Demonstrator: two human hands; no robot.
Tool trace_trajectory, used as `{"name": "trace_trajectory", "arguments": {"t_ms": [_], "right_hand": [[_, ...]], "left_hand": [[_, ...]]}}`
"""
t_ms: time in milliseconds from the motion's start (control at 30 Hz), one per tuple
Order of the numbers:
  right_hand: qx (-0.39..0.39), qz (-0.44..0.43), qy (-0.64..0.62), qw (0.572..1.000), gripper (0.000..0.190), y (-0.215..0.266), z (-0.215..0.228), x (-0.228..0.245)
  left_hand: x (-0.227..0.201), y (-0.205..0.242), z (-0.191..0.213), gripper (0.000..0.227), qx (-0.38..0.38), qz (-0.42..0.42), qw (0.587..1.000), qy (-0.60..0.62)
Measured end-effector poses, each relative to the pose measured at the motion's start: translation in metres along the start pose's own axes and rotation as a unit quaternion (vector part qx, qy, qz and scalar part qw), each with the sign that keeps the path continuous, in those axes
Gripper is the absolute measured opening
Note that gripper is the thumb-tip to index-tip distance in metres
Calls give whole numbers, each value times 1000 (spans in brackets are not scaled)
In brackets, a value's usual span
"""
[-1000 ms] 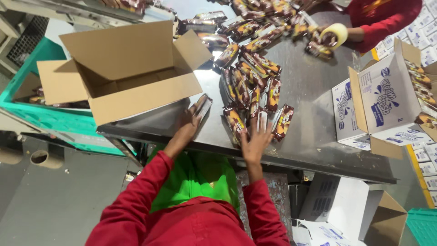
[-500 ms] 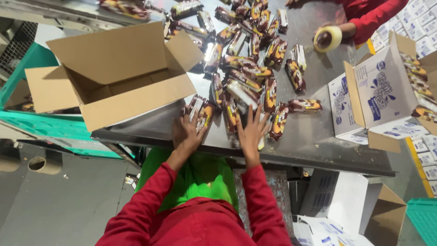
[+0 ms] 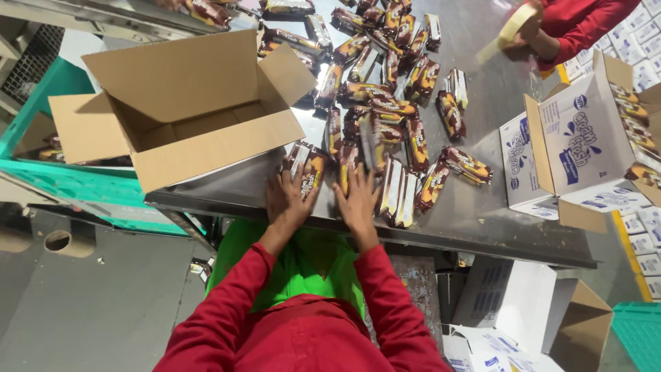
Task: The person packs individually wrapped snack bars from a metal table into cardboard boxes. They arrange the bars in rows and place them into open boxes, repeating the process as more bars arrive on the table.
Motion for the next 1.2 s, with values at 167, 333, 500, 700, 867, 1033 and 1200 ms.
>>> {"name": "trace_trajectory", "arguments": {"t_ms": [167, 333, 500, 700, 867, 1033, 1200], "right_hand": [[23, 45, -57, 997, 74, 44, 15, 11], [65, 3, -10, 998, 71, 29, 48, -2], [6, 104, -84, 991, 59, 41, 26, 10], [-167, -6, -137, 976, 43, -5, 44, -44], [-130, -28, -137, 982, 78, -59, 10, -45], [-106, -198, -35, 974, 49, -36, 8, -60], [-77, -18, 57, 995, 56, 35, -9, -37]], "left_hand": [[-1, -3, -2, 76, -91, -13, 996, -2], [1, 5, -13, 79, -52, 2, 998, -31], [-24, 16, -30, 95, 46, 50, 997, -23], [-22, 2, -28, 95, 44, 14, 999, -3], [-33, -7, -12, 100, 20, -46, 999, -6], [-38, -8, -9, 97, 56, -13, 998, -28], [-36, -8, -22, 95, 24, -7, 999, -41]]}}
Point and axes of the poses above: each hand's wrist, its own y-axis away from the middle knuckle, its own z-axis out of the back of the hand, x = y × z, the point moved 2 cm from there along -y, towards the middle knuckle, and after that the axes turned 12 degrees about z, right-handed, at the moved point
